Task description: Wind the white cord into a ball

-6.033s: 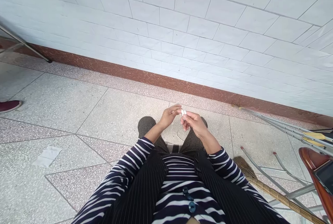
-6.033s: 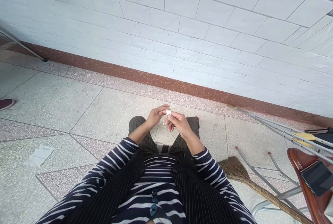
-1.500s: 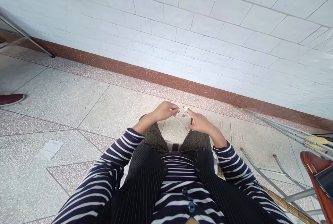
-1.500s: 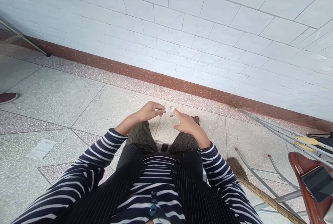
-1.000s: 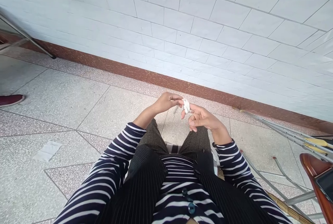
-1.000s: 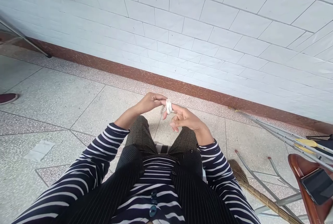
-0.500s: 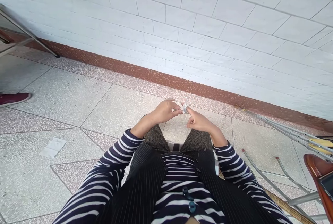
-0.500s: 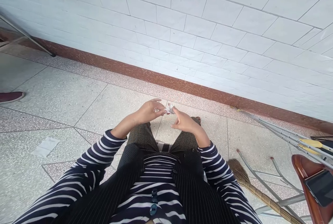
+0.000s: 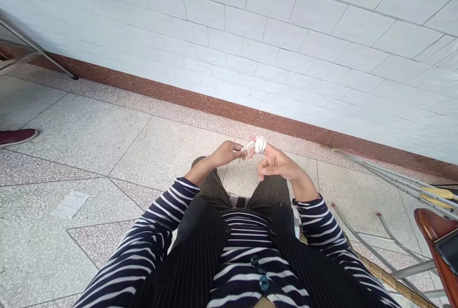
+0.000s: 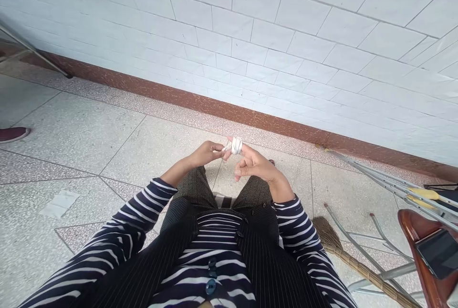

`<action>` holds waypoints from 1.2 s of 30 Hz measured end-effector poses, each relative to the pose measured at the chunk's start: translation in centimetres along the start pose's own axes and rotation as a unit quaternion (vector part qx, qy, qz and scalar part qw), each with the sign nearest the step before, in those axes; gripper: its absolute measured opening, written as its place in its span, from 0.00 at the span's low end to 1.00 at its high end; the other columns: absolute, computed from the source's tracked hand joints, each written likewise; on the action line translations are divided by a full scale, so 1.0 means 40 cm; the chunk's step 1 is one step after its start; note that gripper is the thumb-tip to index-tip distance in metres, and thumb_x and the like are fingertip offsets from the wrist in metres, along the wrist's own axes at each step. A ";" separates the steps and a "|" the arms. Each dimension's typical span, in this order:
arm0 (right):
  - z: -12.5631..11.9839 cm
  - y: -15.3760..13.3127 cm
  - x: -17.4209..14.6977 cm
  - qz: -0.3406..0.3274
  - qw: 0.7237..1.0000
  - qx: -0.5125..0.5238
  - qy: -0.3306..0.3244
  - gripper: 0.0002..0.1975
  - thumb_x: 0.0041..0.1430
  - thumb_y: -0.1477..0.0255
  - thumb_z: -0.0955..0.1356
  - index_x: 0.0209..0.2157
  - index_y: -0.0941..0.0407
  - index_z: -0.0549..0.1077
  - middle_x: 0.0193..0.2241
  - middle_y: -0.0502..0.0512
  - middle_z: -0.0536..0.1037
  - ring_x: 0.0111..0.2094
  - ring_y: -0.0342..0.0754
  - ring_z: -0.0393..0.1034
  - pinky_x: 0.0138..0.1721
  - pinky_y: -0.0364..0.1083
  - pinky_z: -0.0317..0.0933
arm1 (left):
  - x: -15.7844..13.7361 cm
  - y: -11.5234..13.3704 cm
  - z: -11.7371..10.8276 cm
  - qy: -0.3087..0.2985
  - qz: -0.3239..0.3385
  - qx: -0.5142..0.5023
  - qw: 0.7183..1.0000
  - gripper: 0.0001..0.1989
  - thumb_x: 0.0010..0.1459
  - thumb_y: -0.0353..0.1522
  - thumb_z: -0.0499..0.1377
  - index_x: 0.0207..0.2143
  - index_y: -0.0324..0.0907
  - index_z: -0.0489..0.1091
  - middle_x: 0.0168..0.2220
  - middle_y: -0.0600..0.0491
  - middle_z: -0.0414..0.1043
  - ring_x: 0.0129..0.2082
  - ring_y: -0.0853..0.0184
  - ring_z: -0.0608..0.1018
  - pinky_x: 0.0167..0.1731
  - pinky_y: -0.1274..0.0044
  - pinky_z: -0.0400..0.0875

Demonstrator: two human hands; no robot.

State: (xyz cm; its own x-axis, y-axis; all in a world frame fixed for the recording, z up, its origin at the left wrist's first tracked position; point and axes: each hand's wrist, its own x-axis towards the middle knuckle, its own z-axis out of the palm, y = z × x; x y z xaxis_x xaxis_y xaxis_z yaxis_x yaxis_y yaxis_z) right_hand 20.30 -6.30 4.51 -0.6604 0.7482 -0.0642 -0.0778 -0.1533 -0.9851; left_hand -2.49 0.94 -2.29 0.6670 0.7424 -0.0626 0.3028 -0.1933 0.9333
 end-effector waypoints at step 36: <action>-0.023 0.090 0.028 0.100 0.950 -0.258 0.143 0.47 0.55 0.75 0.72 0.70 0.44 0.48 0.62 0.64 0.68 0.27 0.43 0.74 0.35 0.48 0.69 | -0.046 0.019 0.040 -0.038 -0.019 -0.044 0.998 0.17 0.60 0.41 0.59 0.24 0.37 0.75 0.25 0.53 0.75 0.27 0.70 0.73 0.33 0.78 0.63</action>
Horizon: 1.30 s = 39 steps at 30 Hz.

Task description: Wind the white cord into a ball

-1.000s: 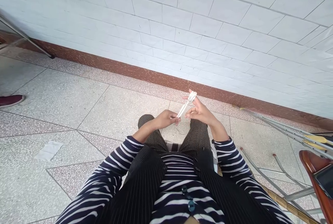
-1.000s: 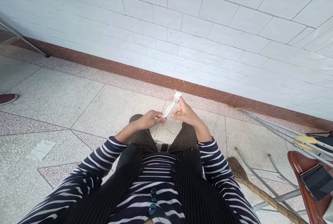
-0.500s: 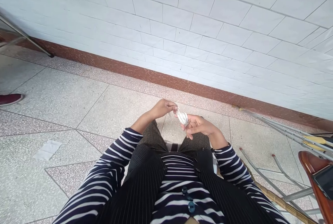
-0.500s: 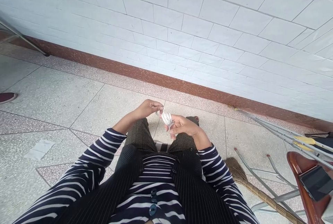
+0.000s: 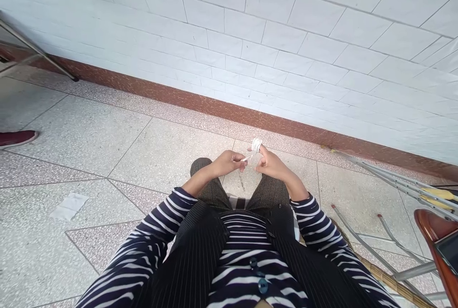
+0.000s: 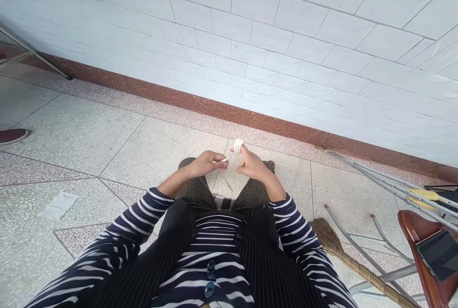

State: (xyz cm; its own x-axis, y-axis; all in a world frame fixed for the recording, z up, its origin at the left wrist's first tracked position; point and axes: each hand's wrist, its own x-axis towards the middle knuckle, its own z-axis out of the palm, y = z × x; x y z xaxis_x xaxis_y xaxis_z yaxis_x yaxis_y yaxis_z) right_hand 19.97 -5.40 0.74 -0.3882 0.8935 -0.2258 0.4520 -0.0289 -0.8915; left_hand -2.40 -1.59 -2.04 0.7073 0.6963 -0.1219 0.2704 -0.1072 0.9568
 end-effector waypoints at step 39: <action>0.021 0.028 -0.023 0.015 0.992 0.084 -0.091 0.18 0.54 0.69 0.73 0.45 0.55 0.68 0.32 0.46 0.70 0.24 0.39 0.64 0.28 0.42 0.60 | 0.053 -0.006 -0.048 0.077 0.033 0.138 0.987 0.10 0.57 0.34 0.60 0.24 0.42 0.77 0.24 0.54 0.74 0.28 0.67 0.74 0.35 0.77 0.63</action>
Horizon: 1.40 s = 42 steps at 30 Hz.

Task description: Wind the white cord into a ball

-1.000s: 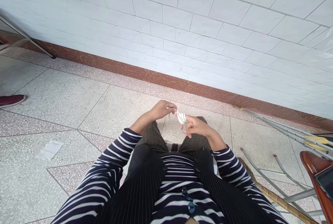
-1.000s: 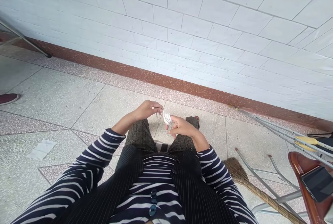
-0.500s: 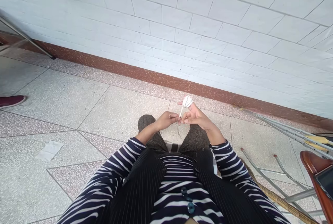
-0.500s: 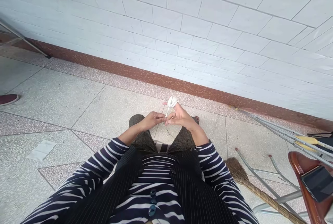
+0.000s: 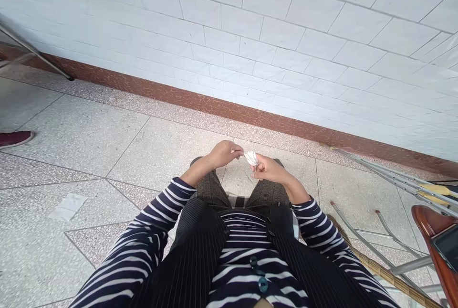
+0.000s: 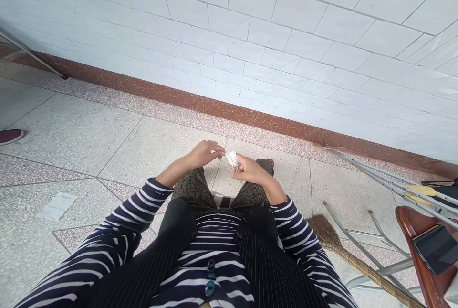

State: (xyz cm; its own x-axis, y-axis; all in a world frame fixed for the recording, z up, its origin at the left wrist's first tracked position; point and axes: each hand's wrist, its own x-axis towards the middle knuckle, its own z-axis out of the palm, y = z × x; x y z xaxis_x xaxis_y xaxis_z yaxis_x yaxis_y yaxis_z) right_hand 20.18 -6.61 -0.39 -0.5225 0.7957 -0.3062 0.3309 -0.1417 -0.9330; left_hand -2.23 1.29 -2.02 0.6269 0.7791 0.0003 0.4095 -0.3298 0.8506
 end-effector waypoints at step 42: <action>0.003 -0.017 0.019 -0.121 0.956 -0.027 0.268 0.35 0.56 0.59 0.74 0.64 0.43 0.64 0.58 0.59 0.65 0.49 0.53 0.71 0.43 0.51 0.74 | 0.018 0.036 0.060 0.117 -0.050 -0.313 0.941 0.25 0.49 0.48 0.69 0.41 0.36 0.79 0.40 0.47 0.80 0.41 0.61 0.79 0.45 0.72 0.71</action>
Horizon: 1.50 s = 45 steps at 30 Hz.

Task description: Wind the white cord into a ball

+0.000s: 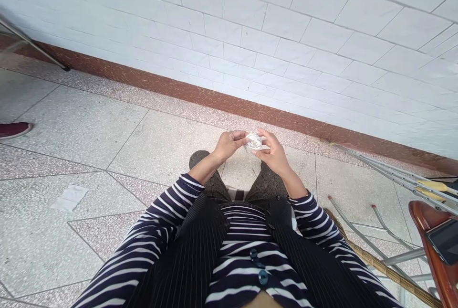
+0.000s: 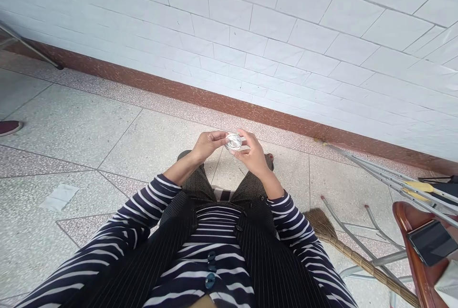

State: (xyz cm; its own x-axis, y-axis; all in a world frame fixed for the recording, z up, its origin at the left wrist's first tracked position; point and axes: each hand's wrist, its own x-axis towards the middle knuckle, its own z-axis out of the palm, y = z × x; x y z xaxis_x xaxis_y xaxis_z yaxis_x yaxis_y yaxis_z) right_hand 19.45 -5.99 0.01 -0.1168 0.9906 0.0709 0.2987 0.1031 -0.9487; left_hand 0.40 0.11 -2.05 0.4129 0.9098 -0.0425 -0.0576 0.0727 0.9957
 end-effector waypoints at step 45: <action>-0.032 0.041 -0.001 0.204 0.895 0.350 -0.184 0.10 0.53 0.70 0.76 0.35 0.60 0.78 0.28 0.49 0.75 0.15 0.28 0.46 0.15 0.37 0.36 | -0.013 -0.009 0.009 -0.088 -0.002 0.040 0.995 0.19 0.51 0.44 0.69 0.37 0.37 0.79 0.36 0.49 0.81 0.37 0.63 0.80 0.41 0.74 0.73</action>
State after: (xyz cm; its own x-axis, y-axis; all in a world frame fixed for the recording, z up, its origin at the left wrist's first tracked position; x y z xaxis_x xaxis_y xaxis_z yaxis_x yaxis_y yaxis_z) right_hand 21.16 -5.77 -1.18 -0.4768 0.8226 -0.3097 -0.2647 -0.4704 -0.8418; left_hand 0.52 -0.54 -2.35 0.5660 0.8235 -0.0385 0.0138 0.0372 0.9992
